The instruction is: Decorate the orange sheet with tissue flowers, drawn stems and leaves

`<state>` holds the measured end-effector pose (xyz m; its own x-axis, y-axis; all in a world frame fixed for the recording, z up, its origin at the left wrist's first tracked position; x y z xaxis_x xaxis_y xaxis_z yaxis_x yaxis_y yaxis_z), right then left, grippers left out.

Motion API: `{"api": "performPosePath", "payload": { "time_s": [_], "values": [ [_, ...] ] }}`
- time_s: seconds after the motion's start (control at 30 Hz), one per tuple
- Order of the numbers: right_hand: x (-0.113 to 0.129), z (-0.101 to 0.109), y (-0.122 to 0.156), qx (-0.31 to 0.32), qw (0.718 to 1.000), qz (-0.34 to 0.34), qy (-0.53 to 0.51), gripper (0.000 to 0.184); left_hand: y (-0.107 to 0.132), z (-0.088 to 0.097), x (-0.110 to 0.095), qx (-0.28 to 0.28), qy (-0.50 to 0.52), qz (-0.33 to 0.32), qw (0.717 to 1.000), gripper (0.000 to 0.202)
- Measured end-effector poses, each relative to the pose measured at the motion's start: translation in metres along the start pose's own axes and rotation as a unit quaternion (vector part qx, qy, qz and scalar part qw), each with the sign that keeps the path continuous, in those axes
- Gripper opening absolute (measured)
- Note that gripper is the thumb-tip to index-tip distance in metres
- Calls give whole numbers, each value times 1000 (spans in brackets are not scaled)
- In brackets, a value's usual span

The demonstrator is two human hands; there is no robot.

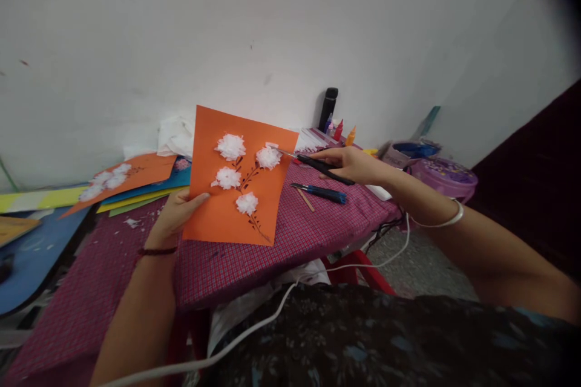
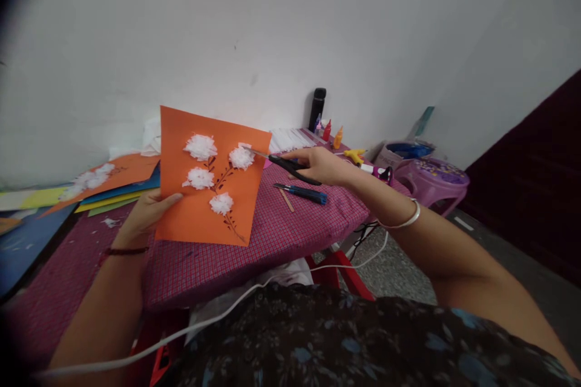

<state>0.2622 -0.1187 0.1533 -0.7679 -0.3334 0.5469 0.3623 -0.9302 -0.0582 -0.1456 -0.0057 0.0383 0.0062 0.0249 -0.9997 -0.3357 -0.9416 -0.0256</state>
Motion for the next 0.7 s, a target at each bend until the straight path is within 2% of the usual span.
{"api": "performPosePath", "payload": {
  "time_s": [0.23, 0.4, 0.53, 0.7],
  "values": [
    [1, 3, 6, -27, 995, 8, 96, 60, 2, 0, 0, -12, -10, -4, 1000, 58],
    [1, 6, 7, 1, 996, 10, 92, 59, 4, 0, 0, -12, -19, -4, 1000, 54],
    [0, 14, 6, 28, 997, 22, 65, 60, 4, 0, 1, -12, -20, -5, 1000, 49],
    [1, 25, 7, 40, 996, 14, 80, 62, 3, 1, 1, -14, -33, -4, 999, 48]
  ]
}}
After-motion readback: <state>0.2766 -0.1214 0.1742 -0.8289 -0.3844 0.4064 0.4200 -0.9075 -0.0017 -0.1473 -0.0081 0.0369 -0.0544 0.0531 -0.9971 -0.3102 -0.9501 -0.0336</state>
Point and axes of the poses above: each hand's wrist, its own y-axis away from the middle knuckle, its own z-axis out of the back of the hand, x = y × z, the point moved 1 cm from there along -y, towards the middle knuckle, and after that the axes turned 7 degrees about x, right-handed, at the moved point
